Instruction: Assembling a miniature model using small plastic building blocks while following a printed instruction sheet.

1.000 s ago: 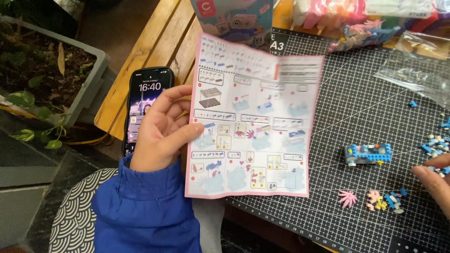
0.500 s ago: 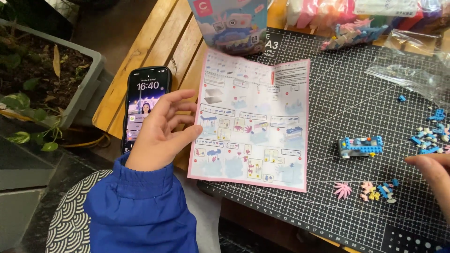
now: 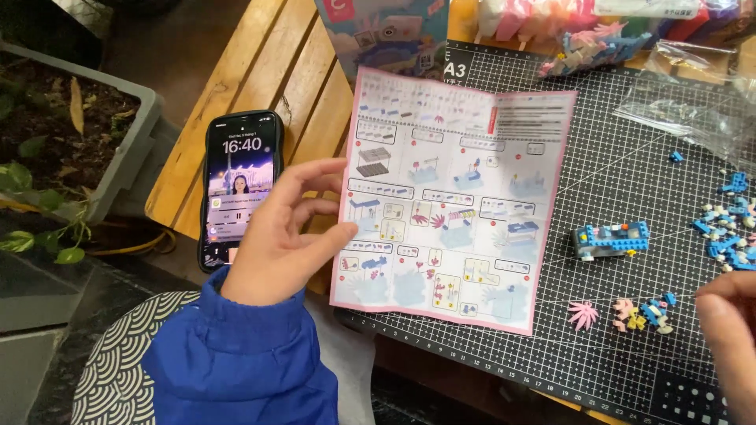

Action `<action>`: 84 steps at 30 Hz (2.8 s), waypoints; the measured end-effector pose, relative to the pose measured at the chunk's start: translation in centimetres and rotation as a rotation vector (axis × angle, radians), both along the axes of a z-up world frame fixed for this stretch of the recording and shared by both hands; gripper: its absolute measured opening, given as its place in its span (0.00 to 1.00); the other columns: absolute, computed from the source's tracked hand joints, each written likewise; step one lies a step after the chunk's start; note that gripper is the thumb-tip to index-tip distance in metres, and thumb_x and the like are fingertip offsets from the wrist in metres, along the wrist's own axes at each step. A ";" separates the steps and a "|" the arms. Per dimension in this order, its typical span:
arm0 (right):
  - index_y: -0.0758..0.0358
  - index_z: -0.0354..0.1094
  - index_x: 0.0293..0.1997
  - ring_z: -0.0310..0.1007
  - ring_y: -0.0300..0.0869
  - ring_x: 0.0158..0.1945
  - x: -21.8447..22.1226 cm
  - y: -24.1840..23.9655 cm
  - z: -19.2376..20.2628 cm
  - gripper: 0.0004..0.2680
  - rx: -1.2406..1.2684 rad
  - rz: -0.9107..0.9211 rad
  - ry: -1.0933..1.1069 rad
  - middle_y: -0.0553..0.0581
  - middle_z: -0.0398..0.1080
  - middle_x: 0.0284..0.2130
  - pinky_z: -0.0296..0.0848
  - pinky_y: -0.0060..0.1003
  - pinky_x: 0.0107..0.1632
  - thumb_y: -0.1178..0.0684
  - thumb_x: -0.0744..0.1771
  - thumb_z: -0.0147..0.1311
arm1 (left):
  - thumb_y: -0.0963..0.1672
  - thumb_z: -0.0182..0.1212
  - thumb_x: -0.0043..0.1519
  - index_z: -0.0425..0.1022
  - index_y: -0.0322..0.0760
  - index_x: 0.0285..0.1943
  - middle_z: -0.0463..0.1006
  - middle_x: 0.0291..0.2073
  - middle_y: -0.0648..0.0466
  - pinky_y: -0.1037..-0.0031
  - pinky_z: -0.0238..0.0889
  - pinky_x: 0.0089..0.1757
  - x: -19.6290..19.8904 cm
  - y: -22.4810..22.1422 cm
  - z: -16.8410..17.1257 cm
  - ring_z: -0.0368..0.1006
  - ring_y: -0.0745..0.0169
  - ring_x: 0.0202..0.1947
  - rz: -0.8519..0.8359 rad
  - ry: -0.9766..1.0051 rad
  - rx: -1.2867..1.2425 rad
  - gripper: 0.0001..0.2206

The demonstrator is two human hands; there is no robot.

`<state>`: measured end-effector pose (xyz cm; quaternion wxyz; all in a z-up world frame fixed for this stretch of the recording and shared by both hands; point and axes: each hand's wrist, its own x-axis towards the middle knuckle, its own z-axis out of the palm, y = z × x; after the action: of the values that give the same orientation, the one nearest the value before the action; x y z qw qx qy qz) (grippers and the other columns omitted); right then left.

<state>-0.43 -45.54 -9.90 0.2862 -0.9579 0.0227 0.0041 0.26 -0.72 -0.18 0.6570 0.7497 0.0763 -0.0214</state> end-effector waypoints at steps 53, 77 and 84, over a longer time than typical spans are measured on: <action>0.76 0.78 0.34 0.70 0.42 0.27 -2.5 10.2 5.2 0.05 0.691 -0.007 0.194 0.64 0.75 0.22 0.65 0.31 0.33 0.66 0.61 0.55 | 0.41 0.61 0.66 0.76 0.42 0.50 0.75 0.40 0.53 0.77 0.71 0.42 -4.1 -14.7 -1.7 0.76 0.63 0.37 -0.077 -0.518 0.116 0.06; 0.75 0.75 0.35 0.57 0.40 0.19 -1.8 10.0 5.1 0.05 1.017 -0.013 0.319 0.60 0.67 0.18 0.54 0.33 0.23 0.62 0.62 0.56 | 0.40 0.60 0.64 0.75 0.44 0.46 0.75 0.39 0.53 0.79 0.73 0.41 -4.0 -14.5 -0.3 0.75 0.66 0.39 -0.148 -0.314 -0.087 0.05; 0.70 0.74 0.33 0.73 0.38 0.32 -2.3 12.5 7.7 0.03 0.721 0.023 0.050 0.60 0.78 0.30 0.71 0.28 0.39 0.64 0.60 0.58 | 0.43 0.60 0.61 0.77 0.45 0.41 0.79 0.36 0.58 0.81 0.69 0.38 -3.4 -14.6 -0.5 0.75 0.70 0.39 -0.126 -0.185 -0.173 0.03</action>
<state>-2.68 -33.01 -2.19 0.6048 -0.7953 0.0158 0.0384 -3.17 -15.34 -0.65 0.7207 0.6924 -0.0339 0.0000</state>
